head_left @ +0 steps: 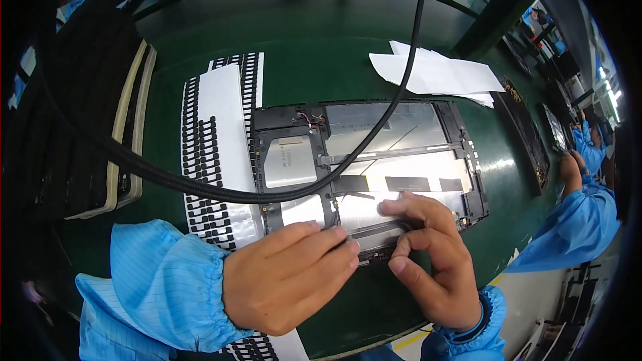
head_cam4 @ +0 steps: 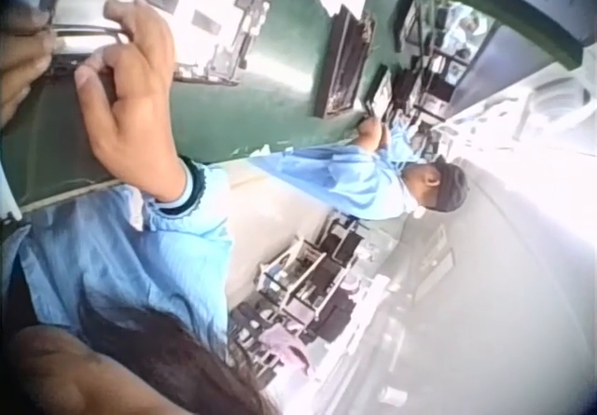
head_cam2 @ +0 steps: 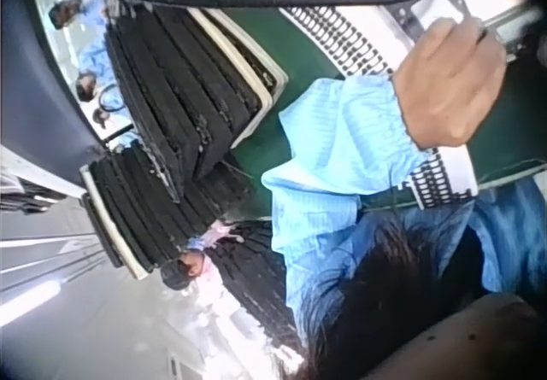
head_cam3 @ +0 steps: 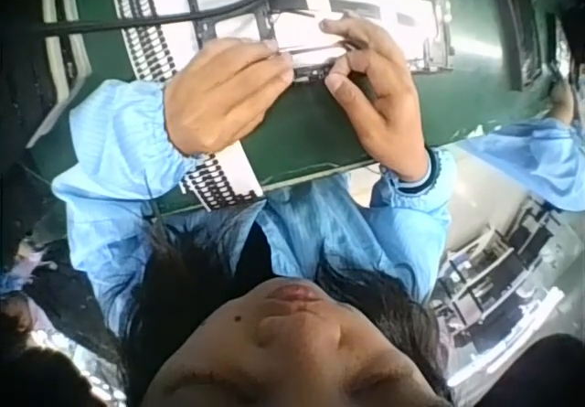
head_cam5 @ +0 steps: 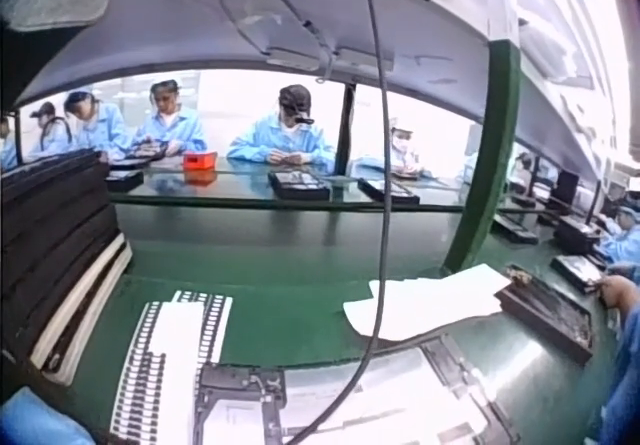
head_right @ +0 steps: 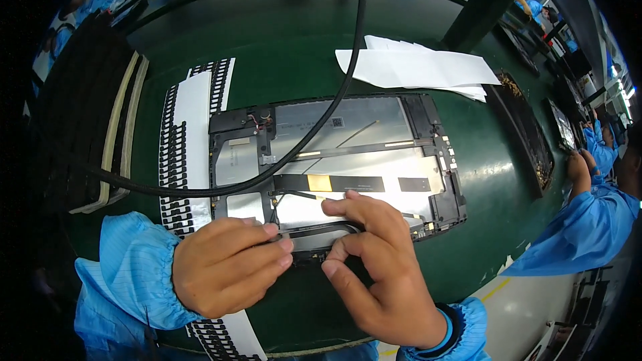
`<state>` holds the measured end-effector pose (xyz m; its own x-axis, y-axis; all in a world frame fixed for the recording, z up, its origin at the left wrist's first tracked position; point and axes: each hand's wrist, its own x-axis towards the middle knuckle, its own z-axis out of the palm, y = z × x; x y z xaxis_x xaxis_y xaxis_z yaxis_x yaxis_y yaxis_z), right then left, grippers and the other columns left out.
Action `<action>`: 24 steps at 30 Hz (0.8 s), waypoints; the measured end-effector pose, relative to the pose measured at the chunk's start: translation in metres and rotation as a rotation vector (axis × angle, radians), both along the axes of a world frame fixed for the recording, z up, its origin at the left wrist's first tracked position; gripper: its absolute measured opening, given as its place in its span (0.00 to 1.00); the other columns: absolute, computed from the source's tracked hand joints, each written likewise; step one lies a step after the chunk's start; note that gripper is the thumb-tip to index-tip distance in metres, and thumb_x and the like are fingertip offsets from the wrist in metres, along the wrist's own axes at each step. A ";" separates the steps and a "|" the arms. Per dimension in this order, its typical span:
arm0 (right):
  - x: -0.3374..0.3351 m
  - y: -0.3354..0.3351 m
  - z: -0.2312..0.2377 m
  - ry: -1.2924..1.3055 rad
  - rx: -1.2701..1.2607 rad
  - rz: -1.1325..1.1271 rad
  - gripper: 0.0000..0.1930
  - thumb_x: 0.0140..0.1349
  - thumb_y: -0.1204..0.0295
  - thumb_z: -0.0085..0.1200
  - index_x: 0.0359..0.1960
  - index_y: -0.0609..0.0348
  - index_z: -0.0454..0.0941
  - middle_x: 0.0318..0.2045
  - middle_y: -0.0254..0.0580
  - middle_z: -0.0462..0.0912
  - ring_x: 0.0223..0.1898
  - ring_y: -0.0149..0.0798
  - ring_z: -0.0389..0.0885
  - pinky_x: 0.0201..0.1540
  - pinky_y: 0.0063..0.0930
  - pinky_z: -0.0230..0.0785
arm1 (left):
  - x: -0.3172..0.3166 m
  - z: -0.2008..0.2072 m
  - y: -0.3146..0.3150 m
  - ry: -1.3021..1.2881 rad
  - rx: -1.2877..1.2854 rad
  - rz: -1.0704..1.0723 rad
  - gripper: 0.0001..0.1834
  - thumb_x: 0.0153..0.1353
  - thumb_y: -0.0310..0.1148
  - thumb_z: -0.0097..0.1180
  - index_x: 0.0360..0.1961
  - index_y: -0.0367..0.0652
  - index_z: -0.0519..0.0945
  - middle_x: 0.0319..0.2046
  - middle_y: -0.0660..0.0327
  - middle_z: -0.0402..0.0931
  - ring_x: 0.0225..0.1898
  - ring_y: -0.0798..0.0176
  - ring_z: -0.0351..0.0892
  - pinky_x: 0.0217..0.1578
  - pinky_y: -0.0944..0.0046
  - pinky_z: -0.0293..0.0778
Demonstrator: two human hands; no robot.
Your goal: The person assembles tablet housings by hand, connecting internal components such as ribbon cables and screen modules with adhesive tape.
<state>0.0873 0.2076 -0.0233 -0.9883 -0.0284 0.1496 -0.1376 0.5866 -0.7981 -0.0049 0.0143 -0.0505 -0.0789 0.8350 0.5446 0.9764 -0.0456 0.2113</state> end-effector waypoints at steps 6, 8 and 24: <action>-0.002 -0.002 -0.001 0.024 0.014 -0.009 0.04 0.47 0.78 0.52 0.24 0.62 0.70 0.47 0.51 0.71 0.54 0.49 0.62 0.58 0.40 0.48 | 0.005 0.005 0.006 0.149 -0.058 -0.105 0.13 0.49 0.25 0.47 0.36 0.33 0.77 0.42 0.54 0.74 0.44 0.56 0.73 0.40 0.65 0.69; -0.001 -0.001 -0.001 0.031 0.019 -0.015 0.04 0.46 0.78 0.53 0.24 0.62 0.71 0.46 0.51 0.72 0.54 0.49 0.63 0.57 0.40 0.49 | 0.005 0.003 0.007 0.111 -0.093 -0.079 0.14 0.47 0.25 0.48 0.36 0.32 0.77 0.42 0.54 0.74 0.44 0.57 0.73 0.41 0.64 0.69; 0.000 0.000 0.000 0.176 0.222 -0.032 0.11 0.33 0.81 0.60 0.24 0.60 0.77 0.38 0.48 0.74 0.43 0.47 0.71 0.44 0.35 0.64 | 0.001 0.006 0.006 0.105 -0.102 -0.089 0.13 0.47 0.24 0.48 0.35 0.34 0.77 0.42 0.55 0.74 0.43 0.59 0.73 0.42 0.65 0.68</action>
